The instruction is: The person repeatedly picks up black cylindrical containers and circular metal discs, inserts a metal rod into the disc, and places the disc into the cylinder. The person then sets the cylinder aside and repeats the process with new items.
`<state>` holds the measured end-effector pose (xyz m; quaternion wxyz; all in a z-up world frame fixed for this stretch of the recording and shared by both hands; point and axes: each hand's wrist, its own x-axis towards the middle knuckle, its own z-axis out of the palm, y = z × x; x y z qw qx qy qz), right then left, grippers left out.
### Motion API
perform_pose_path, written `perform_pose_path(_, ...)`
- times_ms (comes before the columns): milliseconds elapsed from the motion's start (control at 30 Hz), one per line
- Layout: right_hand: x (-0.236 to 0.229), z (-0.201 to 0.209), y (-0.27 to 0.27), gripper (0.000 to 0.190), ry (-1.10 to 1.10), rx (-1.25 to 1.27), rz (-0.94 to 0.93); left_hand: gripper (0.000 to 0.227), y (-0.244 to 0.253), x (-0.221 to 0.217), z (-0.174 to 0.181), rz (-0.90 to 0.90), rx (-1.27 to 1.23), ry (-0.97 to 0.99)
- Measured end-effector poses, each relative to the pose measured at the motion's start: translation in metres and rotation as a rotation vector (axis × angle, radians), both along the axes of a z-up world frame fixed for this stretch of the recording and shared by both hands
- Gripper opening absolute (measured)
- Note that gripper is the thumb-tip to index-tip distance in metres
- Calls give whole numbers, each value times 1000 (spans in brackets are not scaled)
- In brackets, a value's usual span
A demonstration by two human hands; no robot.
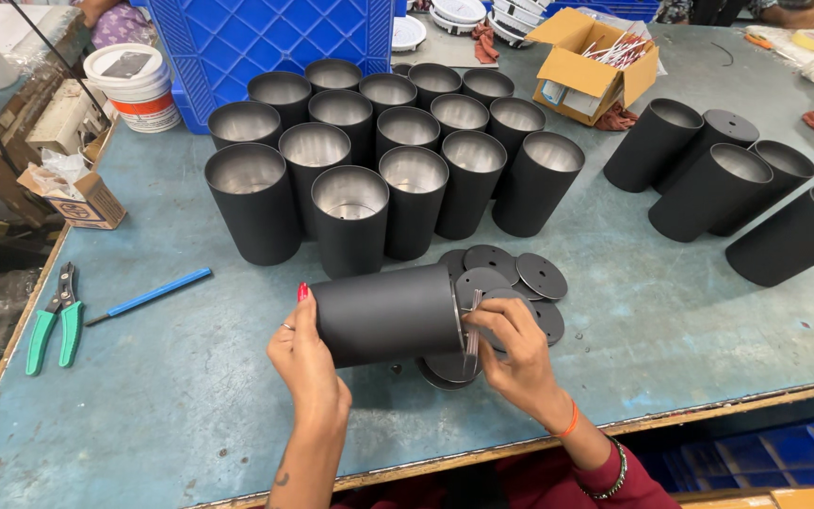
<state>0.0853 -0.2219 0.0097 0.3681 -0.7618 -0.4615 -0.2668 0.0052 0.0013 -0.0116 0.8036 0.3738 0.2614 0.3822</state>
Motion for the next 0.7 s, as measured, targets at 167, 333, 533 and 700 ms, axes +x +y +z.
perform_pose_path(167, 3, -1, -2, 43, -92, -61, -74, 33, -2, 2, -1, 5, -24, 30)
perform_pose_path(333, 10, -5, -3, 45, -196, -165, -132, 35, -4, 4, -2, 3, -16, 30)
perform_pose_path(533, 18, -12, -4, 55, -245, -354, -195, 37, 0, 7, -5, 66, 15, 30)
perform_pose_path(700, 23, -24, 1, 59, -248, -447, -205, 35, 6, 5, 1, 112, 62, -1)
